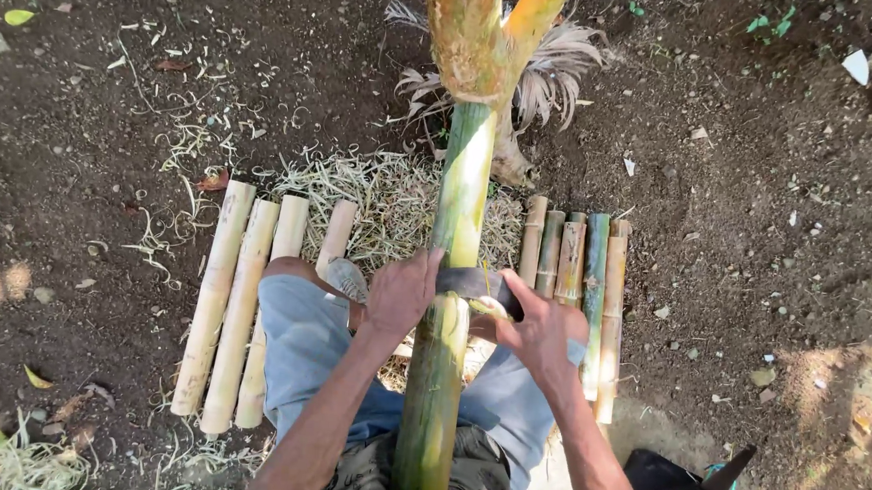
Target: The recorder uses a drawknife or curved blade to strip the outer layer and bark from bamboo or wood poles.
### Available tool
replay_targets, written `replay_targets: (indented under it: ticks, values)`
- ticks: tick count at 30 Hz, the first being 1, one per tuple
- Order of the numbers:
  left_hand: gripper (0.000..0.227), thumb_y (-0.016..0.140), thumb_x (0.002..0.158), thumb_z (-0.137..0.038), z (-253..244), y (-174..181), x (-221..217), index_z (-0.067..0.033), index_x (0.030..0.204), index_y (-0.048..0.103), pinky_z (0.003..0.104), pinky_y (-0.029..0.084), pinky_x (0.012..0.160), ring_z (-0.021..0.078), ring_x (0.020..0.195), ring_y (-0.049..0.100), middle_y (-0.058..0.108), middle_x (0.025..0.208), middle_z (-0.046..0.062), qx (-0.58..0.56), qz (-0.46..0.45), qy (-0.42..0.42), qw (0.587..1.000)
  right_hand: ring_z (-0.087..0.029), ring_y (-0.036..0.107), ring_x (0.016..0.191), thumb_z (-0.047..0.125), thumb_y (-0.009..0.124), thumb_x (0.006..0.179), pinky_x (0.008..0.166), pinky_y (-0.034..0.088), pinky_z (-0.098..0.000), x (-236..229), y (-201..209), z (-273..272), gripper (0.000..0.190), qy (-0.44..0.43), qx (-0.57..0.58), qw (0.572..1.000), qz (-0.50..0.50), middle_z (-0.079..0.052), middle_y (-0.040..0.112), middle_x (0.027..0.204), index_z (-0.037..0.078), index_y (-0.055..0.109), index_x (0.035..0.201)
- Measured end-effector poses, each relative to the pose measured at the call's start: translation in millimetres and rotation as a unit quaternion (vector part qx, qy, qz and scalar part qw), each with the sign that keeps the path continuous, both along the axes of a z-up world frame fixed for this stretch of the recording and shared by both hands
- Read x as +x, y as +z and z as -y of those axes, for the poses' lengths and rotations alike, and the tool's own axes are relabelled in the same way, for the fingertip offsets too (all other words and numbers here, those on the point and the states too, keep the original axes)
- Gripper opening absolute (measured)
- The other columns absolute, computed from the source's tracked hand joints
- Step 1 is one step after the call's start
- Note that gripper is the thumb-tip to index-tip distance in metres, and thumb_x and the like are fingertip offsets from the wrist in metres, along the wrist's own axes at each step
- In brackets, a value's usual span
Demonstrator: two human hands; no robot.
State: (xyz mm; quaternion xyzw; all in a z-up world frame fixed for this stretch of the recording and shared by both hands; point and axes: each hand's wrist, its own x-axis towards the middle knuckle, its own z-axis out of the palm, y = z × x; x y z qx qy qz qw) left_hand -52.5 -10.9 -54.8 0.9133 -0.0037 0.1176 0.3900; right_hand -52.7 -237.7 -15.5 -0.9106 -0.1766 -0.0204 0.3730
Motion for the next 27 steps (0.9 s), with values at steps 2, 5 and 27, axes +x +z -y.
replay_targets:
  ticks: [2,5,27]
  values:
    - [0.042,0.046,0.109,-0.031,-1,-11,19,-0.0008,0.088,0.067,0.051,0.052,0.051,0.0388,0.050,0.064,0.063,0.061,0.022,-0.011,-0.015,-0.008,1.000,-0.024,0.070,0.058,0.028,0.079,0.084,0.055,0.053,-0.0384,15,9,-9,0.045,-0.016,-0.027,0.999,-0.023,-0.014,0.071,0.074,0.012,0.066,0.125]
    - [0.045,0.041,0.110,-0.033,-4,-32,68,-0.0014,0.091,0.067,0.049,0.054,0.051,0.0364,0.049,0.063,0.062,0.060,0.022,-0.028,0.004,-0.026,0.999,-0.025,0.068,0.055,0.040,0.078,0.091,0.054,0.051,-0.0408,50,9,-17,0.042,-0.049,-0.082,0.994,-0.059,-0.015,0.068,0.069,0.015,0.069,0.122]
    - [0.047,0.044,0.111,-0.032,-4,-38,71,-0.0032,0.081,0.065,0.054,0.052,0.055,0.0423,0.054,0.063,0.062,0.062,0.024,-0.005,0.039,-0.029,0.999,-0.032,0.062,0.053,0.036,0.076,0.096,0.057,0.050,-0.0423,39,32,-21,0.035,-0.039,-0.072,0.995,-0.062,-0.019,0.059,0.065,0.009,0.067,0.116]
